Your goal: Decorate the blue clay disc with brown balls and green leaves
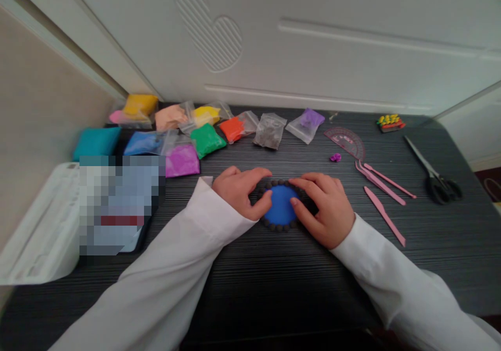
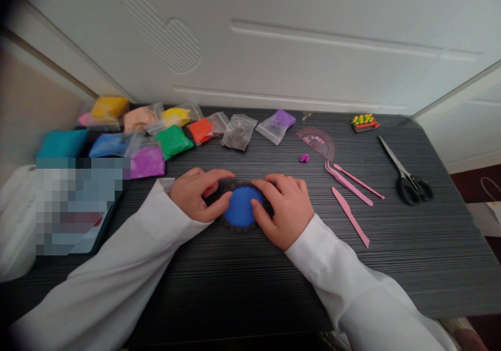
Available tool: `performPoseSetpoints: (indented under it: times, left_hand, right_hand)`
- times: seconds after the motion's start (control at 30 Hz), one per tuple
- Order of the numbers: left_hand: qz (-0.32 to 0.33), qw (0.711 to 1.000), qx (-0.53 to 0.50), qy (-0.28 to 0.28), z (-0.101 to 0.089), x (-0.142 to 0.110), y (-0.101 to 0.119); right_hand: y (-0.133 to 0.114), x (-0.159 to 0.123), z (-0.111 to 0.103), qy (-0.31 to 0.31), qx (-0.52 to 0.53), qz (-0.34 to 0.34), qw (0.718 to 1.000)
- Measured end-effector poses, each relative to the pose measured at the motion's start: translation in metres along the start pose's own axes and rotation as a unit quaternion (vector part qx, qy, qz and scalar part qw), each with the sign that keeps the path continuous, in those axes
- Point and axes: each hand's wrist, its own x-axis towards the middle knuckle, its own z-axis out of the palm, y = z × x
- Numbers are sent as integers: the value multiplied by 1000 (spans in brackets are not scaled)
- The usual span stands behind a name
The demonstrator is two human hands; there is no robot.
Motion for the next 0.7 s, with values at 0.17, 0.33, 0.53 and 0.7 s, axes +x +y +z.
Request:
performPoseSetpoints:
  times: [0.17,0.33,0.53,0.7]
  left_hand:
    - [-26,999,17,10,3,2,4]
    - [-48,998,30,29,9,4,7]
    - [-83,996,32,-7,11,5,8]
    - [-95,995,22,-10,10,6,8]
  right_hand:
    - [0,0,1,9,10,3,1000]
    - [0,0,1,13,26,14,999]
    - [0,0,1,13,34,21,999]
    - [0,0,1,8,36,23,999]
